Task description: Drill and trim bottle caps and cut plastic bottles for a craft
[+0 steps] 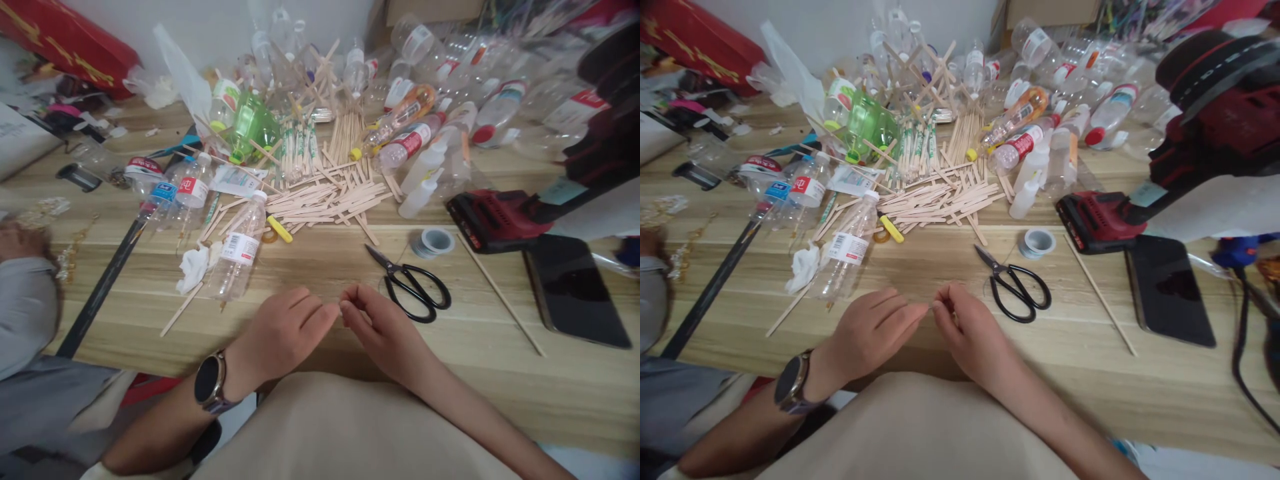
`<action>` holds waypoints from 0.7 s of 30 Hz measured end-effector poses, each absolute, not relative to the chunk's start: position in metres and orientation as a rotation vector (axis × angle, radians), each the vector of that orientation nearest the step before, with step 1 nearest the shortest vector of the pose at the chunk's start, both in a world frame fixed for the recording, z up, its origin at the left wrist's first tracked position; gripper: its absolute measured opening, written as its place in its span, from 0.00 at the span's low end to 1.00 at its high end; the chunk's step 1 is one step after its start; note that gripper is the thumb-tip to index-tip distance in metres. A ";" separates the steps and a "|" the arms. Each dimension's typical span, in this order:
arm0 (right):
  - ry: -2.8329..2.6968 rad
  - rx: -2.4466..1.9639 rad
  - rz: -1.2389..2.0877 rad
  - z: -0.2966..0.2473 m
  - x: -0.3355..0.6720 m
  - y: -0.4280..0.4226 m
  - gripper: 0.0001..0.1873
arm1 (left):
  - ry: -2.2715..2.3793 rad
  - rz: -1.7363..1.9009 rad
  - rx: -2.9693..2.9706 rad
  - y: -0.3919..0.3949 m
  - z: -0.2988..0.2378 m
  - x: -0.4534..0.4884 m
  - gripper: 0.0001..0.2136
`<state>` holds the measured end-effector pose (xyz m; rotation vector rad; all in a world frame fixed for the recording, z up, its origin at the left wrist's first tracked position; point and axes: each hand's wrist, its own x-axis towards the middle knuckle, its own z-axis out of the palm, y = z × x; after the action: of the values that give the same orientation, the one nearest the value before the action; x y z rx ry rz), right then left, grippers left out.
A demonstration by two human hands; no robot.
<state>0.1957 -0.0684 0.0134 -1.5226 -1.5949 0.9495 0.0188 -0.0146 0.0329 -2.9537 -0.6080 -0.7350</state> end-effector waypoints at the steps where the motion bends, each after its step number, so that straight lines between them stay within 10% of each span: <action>1: -1.612 -1.516 0.934 0.013 0.196 -0.069 0.09 | -0.613 -0.735 -2.961 -0.014 0.033 0.019 0.07; 21: -1.690 -1.476 0.851 0.017 0.198 -0.072 0.07 | -1.872 -0.421 -3.510 -0.008 0.049 0.020 0.09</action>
<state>0.1975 -0.0716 0.0170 -1.4758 -1.6899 0.8507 0.0199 -0.0080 0.0490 -3.5100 -1.8719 -0.4207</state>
